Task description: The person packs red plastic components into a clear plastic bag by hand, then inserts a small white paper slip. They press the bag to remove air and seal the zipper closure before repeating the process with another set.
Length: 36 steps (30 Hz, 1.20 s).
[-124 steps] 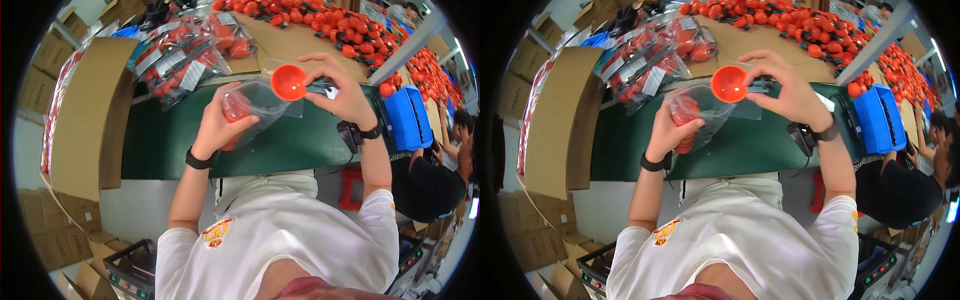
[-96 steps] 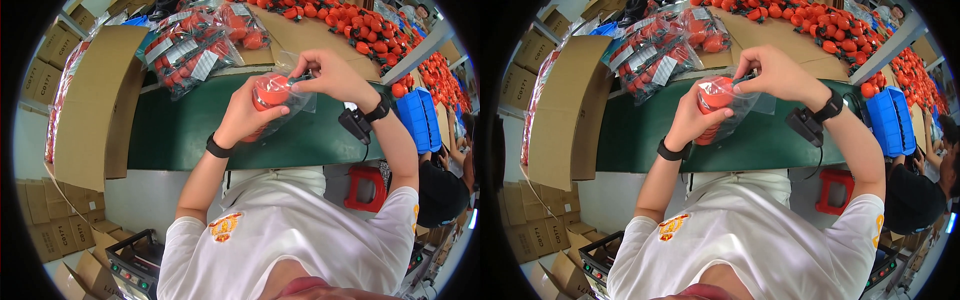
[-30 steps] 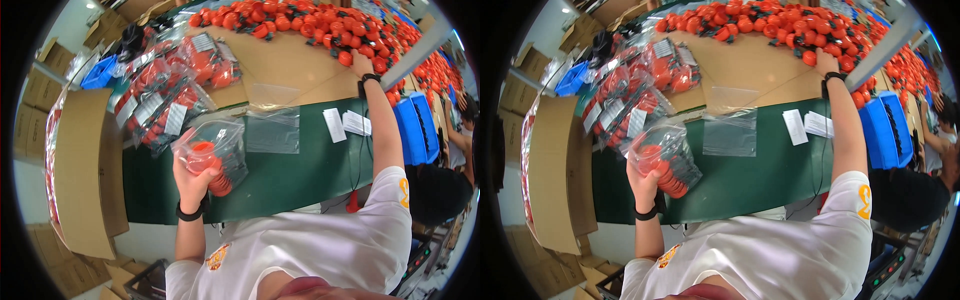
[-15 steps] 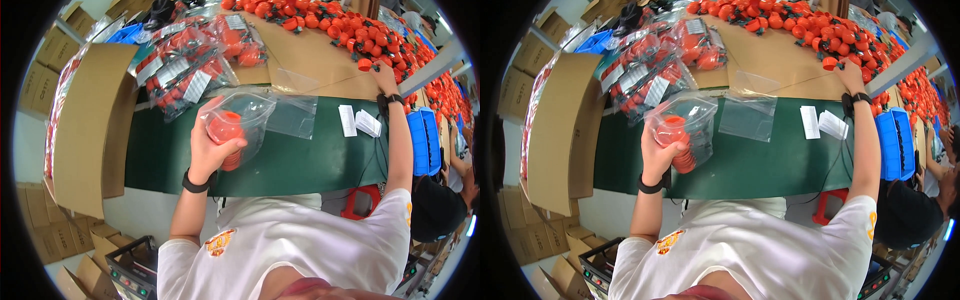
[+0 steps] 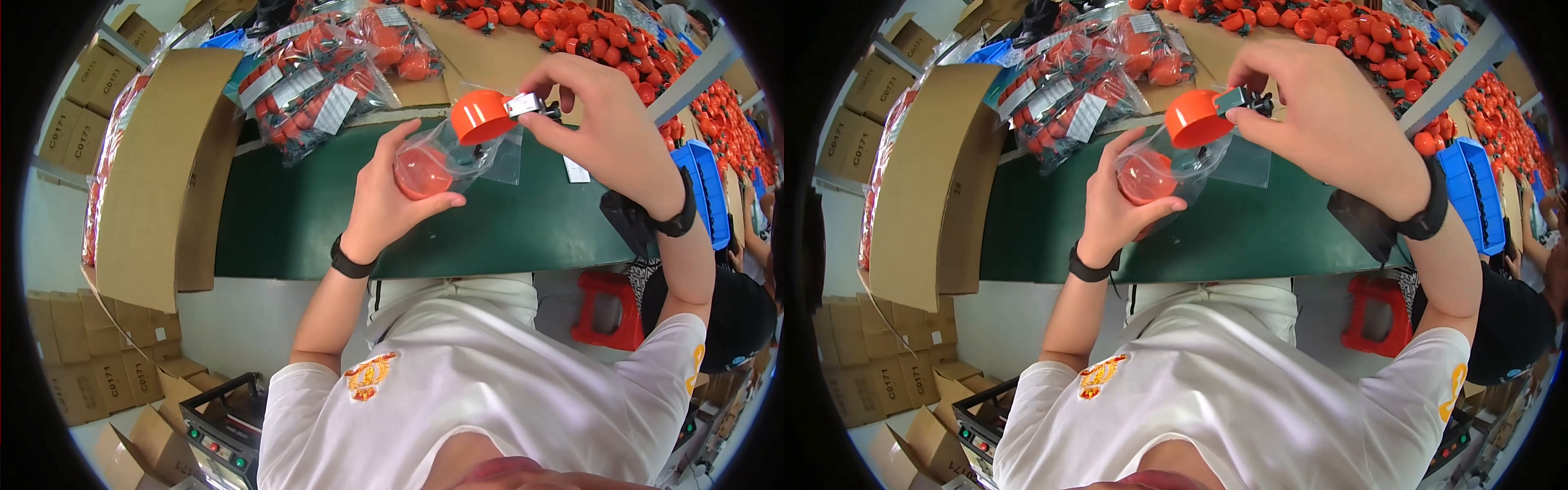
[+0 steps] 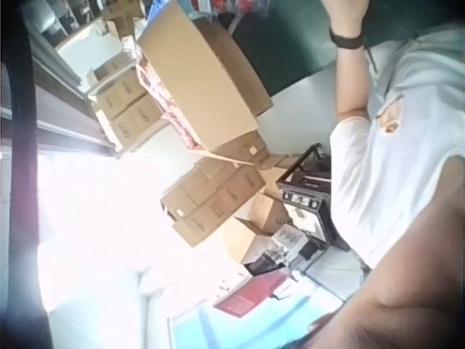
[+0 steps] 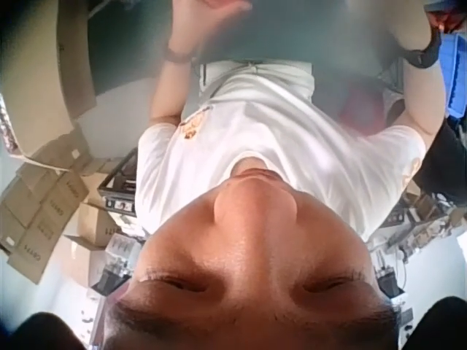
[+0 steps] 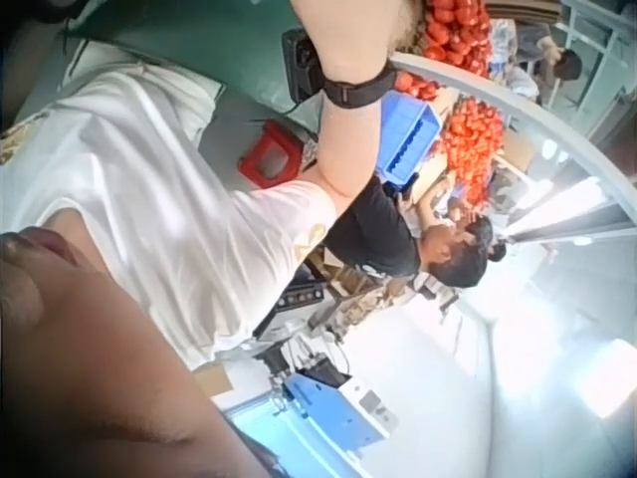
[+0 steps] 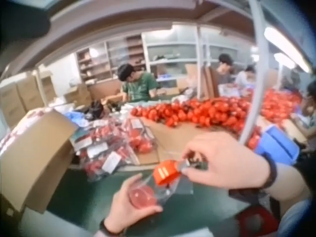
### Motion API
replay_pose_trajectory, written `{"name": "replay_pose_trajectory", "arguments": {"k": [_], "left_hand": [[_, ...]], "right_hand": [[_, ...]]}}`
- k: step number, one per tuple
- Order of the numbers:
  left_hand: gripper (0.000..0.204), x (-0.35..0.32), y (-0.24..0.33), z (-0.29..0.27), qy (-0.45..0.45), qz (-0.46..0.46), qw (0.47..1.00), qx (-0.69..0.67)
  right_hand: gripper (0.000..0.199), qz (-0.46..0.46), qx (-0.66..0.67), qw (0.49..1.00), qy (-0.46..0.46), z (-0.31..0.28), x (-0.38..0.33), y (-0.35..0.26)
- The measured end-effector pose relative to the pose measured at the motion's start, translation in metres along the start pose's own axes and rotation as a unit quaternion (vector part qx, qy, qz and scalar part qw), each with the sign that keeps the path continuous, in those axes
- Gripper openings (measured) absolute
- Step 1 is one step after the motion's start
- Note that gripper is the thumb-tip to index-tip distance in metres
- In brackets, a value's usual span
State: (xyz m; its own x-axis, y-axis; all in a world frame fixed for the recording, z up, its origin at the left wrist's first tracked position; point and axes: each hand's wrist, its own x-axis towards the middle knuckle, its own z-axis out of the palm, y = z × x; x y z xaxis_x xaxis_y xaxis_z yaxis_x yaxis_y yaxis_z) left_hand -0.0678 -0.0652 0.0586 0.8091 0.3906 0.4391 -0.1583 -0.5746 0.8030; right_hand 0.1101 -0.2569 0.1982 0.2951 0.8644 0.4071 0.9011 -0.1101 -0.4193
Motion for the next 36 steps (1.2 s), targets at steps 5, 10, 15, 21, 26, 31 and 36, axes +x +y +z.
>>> {"name": "replay_pose_trajectory", "arguments": {"k": [5,10,15,21,26,31,36], "left_hand": [[0.101,-0.001,0.004,0.005,0.017,0.028,0.998,0.049],[0.100,-0.002,0.003,0.009,0.030,0.051,0.997,0.051],[0.097,0.001,0.004,0.015,0.010,0.049,0.997,0.059],[0.092,0.007,0.007,0.016,0.014,0.048,0.999,0.021],[0.075,0.011,0.004,0.019,-0.005,-0.010,0.992,-0.129],[0.067,0.011,-0.004,0.023,0.011,-0.050,0.979,-0.197],[0.067,0.016,-0.010,0.024,0.018,-0.065,0.969,-0.239]], "right_hand": [[0.027,0.048,-0.018,0.998,-0.048,0.008,0.009,-0.008],[0.034,0.152,0.124,0.971,-0.133,0.007,0.031,0.010],[0.041,0.180,0.066,0.963,-0.190,0.019,0.038,0.005],[0.039,0.190,0.136,0.953,-0.195,0.036,0.031,0.018],[0.034,0.099,0.145,0.976,-0.127,0.043,0.029,0.019],[0.026,-0.027,0.072,0.990,-0.119,0.041,0.037,0.015],[0.025,-0.037,0.102,0.984,-0.144,0.044,0.041,0.028]]}}
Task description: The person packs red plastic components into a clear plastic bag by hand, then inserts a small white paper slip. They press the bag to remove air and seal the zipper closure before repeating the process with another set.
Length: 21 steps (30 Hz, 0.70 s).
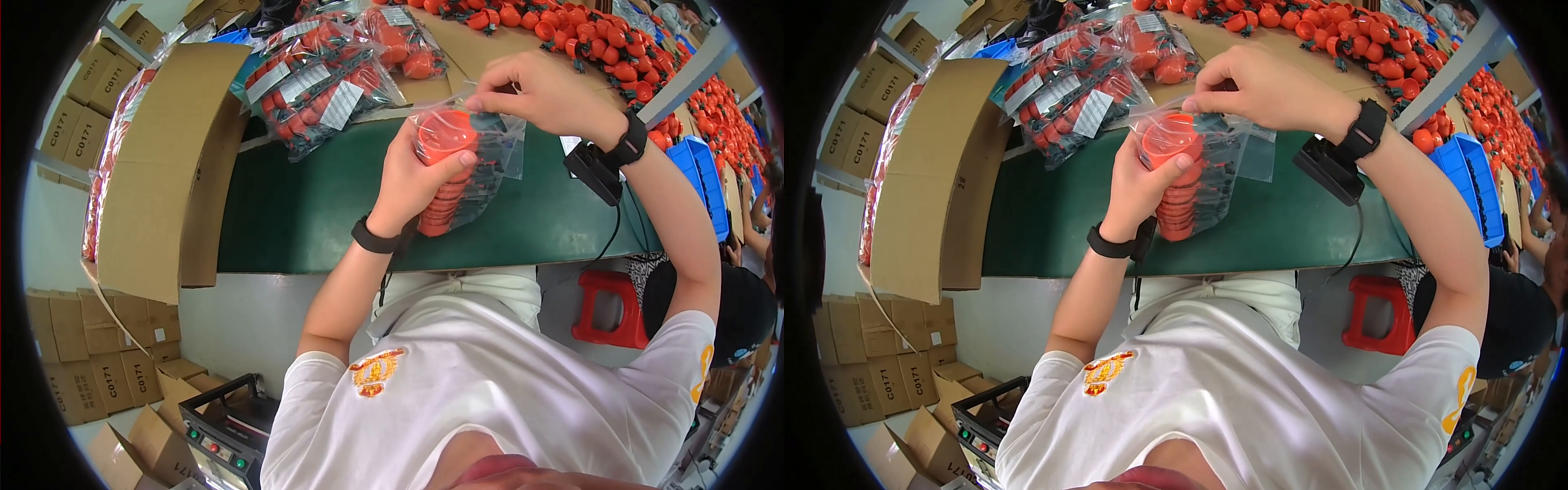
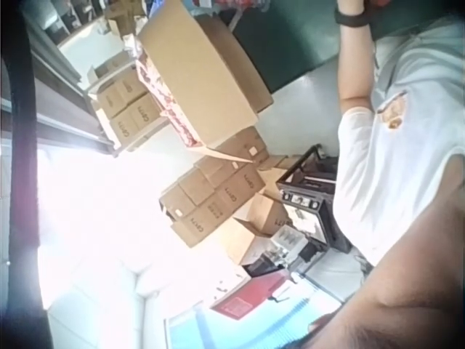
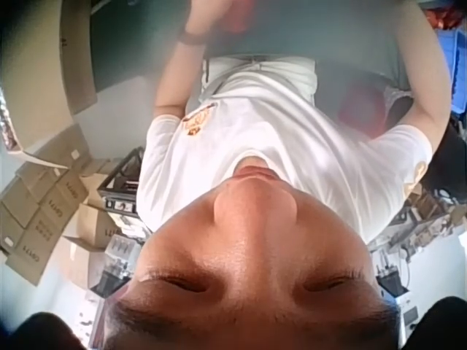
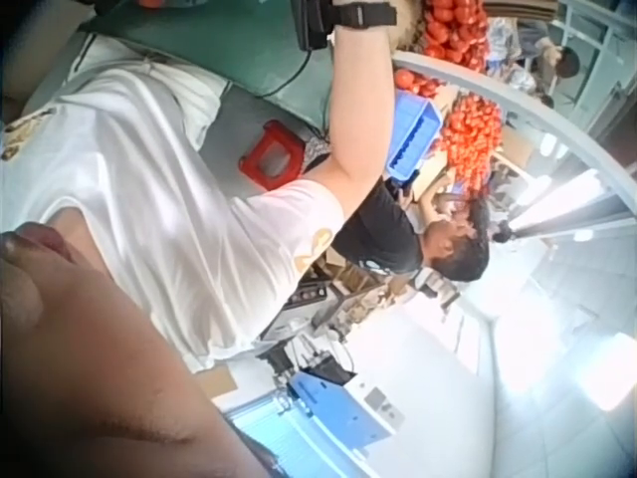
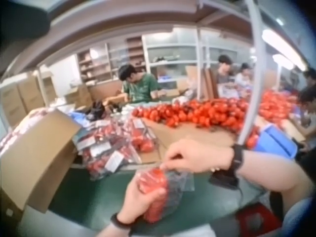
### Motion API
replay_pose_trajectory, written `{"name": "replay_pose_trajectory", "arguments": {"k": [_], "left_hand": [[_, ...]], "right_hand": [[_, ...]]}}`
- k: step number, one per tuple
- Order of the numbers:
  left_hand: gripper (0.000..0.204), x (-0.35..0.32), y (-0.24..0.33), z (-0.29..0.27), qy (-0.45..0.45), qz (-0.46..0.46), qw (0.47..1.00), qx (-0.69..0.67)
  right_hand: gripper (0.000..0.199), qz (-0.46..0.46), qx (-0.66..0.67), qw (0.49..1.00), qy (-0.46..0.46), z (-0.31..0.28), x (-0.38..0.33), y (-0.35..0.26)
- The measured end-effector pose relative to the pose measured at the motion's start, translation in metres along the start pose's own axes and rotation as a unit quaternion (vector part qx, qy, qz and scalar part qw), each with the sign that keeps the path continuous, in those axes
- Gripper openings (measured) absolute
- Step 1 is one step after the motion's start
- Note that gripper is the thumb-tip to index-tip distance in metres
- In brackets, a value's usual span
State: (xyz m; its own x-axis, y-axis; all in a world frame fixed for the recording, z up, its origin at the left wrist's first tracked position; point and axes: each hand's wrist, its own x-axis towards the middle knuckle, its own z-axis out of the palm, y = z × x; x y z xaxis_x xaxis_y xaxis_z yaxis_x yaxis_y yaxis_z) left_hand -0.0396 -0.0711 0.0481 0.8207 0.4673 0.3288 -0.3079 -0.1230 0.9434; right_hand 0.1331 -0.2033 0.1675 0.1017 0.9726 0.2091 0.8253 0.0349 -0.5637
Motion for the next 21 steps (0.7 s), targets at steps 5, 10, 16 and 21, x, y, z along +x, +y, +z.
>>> {"name": "replay_pose_trajectory", "arguments": {"k": [5,10,16,21], "left_hand": [[0.059,0.004,0.001,-0.003,-0.003,-0.021,0.998,-0.055],[0.057,0.005,0.000,-0.004,0.006,0.007,0.999,-0.049],[0.063,0.011,-0.001,-0.014,0.006,0.044,0.998,0.034],[0.065,0.007,0.013,-0.009,-0.009,0.053,0.998,-0.038]], "right_hand": [[0.029,-0.056,-0.031,0.998,-0.028,0.004,0.000,0.016],[0.030,-0.126,-0.094,0.987,0.013,0.012,0.005,0.013],[0.031,-0.191,-0.130,0.969,-0.084,0.019,0.010,-0.012],[0.031,-0.066,-0.067,0.968,-0.231,0.009,0.018,-0.026]]}}
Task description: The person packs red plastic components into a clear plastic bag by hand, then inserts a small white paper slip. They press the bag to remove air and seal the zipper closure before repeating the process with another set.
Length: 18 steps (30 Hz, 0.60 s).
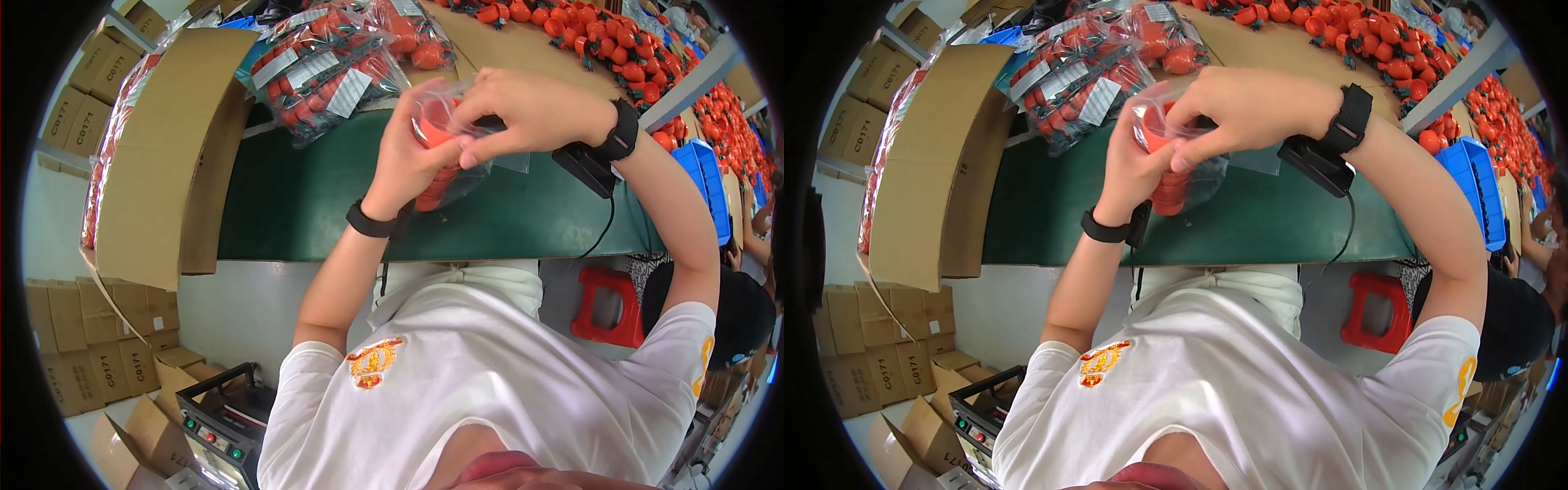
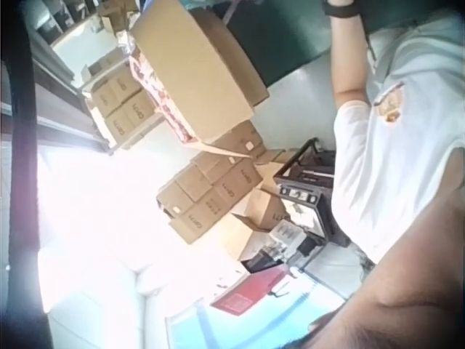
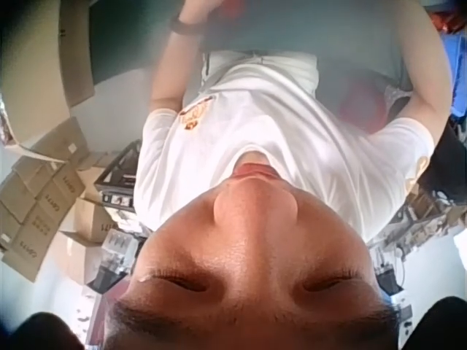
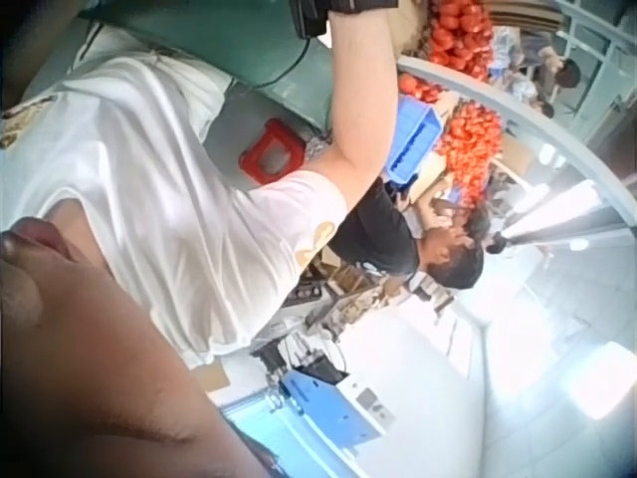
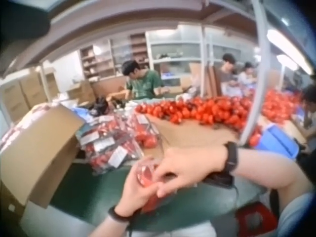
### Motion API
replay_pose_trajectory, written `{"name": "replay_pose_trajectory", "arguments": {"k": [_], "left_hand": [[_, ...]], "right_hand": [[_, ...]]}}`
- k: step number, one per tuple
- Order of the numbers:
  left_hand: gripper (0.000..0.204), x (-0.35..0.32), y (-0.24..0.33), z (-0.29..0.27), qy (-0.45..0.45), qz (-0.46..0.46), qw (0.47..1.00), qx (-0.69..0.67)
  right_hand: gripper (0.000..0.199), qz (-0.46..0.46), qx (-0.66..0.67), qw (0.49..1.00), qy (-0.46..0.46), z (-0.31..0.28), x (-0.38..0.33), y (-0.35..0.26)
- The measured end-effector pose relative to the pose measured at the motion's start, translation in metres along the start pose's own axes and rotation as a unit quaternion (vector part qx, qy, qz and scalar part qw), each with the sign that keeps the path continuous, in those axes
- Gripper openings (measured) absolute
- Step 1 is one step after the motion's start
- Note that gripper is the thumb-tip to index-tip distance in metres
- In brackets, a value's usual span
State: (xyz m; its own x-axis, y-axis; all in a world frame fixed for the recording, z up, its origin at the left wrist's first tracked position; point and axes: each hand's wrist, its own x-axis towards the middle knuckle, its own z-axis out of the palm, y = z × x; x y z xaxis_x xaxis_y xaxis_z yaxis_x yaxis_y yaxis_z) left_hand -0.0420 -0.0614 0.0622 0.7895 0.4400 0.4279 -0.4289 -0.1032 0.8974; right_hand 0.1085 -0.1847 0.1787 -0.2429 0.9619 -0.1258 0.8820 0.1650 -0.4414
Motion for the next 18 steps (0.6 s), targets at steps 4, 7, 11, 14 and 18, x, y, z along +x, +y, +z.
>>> {"name": "replay_pose_trajectory", "arguments": {"k": [4,7,11,14,18], "left_hand": [[0.065,0.000,0.000,-0.007,0.001,-0.002,1.000,0.001],[0.066,0.000,0.003,-0.013,0.027,-0.009,0.999,-0.022],[0.066,-0.002,-0.004,-0.014,0.009,0.002,1.000,-0.021],[0.067,0.000,-0.006,-0.016,0.002,0.005,1.000,-0.016],[0.070,0.000,0.001,-0.017,-0.011,-0.015,1.000,-0.020]], "right_hand": [[0.025,-0.101,0.004,0.988,0.120,0.002,-0.003,0.005],[0.020,-0.121,0.013,0.971,0.205,-0.009,-0.007,0.006],[0.021,-0.090,-0.069,0.965,0.238,-0.013,-0.007,-0.009],[0.018,-0.141,-0.156,0.941,0.265,-0.014,-0.004,-0.009],[0.016,-0.116,-0.114,0.956,0.244,-0.013,-0.001,-0.007]]}}
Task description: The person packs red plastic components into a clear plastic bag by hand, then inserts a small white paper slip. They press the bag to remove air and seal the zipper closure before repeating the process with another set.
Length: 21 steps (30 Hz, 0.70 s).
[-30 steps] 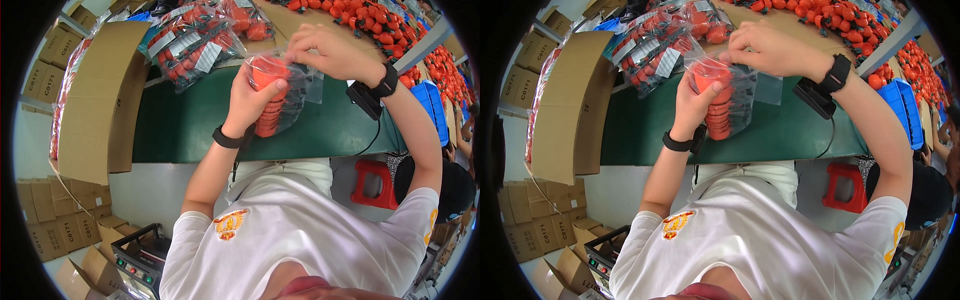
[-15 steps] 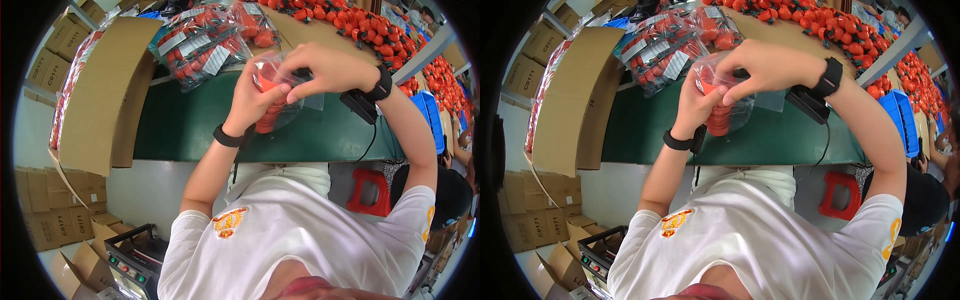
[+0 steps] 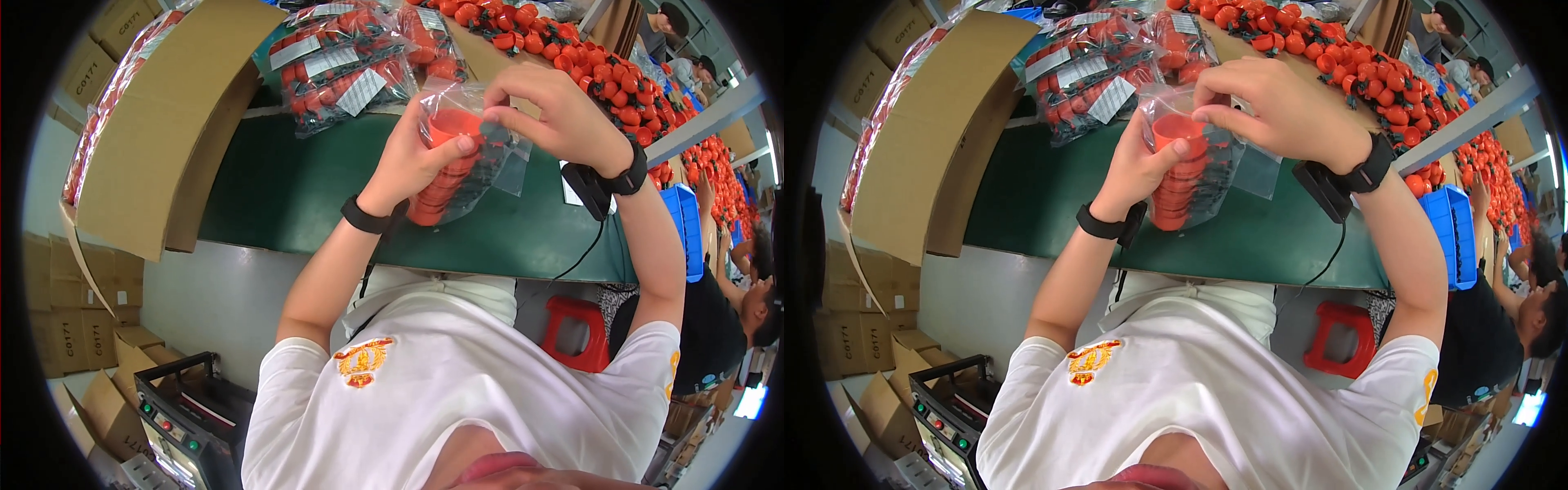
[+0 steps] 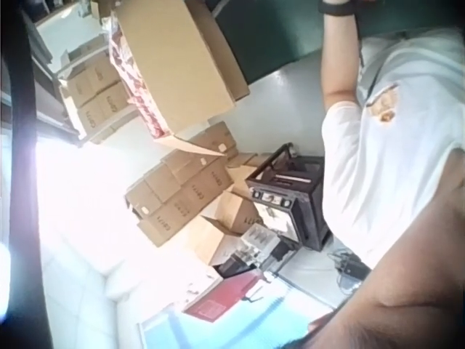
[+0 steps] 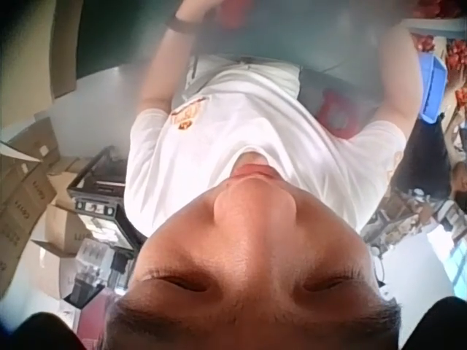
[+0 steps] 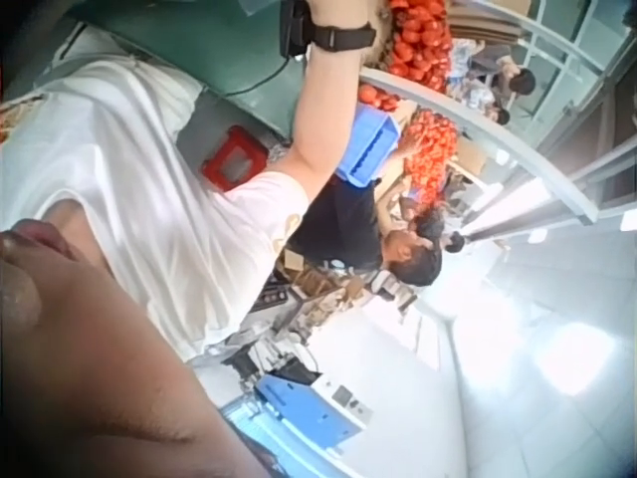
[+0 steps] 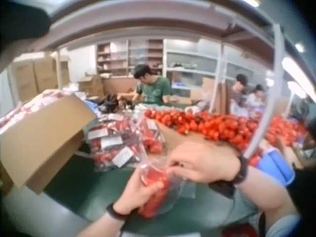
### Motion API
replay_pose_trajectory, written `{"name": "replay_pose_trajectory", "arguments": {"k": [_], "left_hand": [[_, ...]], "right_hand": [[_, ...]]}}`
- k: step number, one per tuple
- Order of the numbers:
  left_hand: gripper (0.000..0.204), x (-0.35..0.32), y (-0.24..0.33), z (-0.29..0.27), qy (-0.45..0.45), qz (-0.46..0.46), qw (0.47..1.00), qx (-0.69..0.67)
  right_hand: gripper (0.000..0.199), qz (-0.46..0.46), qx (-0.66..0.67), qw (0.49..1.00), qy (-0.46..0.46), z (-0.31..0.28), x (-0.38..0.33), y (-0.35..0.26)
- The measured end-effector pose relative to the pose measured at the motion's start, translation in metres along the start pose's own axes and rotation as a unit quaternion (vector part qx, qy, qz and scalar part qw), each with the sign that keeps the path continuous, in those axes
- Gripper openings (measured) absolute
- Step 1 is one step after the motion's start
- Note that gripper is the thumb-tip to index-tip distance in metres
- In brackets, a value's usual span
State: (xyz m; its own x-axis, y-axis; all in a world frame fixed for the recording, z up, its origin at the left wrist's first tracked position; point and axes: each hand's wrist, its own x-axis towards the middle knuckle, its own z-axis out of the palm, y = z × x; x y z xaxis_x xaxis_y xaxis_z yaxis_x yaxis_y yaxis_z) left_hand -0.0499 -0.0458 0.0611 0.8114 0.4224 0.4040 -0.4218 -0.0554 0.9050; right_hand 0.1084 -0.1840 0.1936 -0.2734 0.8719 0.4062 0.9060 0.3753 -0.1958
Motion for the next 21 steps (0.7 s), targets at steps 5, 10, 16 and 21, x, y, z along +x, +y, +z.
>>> {"name": "replay_pose_trajectory", "arguments": {"k": [5,10,16,21], "left_hand": [[0.085,0.000,-0.002,0.001,-0.006,0.022,0.999,0.026],[0.098,0.003,0.002,0.004,0.004,-0.018,1.000,0.011],[0.095,0.000,0.003,0.000,0.016,-0.015,1.000,0.020],[0.092,0.001,0.001,0.000,0.009,-0.006,0.999,0.030]], "right_hand": [[0.015,0.061,0.012,0.998,-0.028,0.006,0.000,0.008],[0.015,-0.043,0.005,0.995,0.085,0.008,-0.001,0.007],[0.023,0.079,0.119,0.979,0.145,-0.004,-0.012,0.002],[0.031,0.036,0.021,0.996,0.078,0.010,-0.021,0.010]]}}
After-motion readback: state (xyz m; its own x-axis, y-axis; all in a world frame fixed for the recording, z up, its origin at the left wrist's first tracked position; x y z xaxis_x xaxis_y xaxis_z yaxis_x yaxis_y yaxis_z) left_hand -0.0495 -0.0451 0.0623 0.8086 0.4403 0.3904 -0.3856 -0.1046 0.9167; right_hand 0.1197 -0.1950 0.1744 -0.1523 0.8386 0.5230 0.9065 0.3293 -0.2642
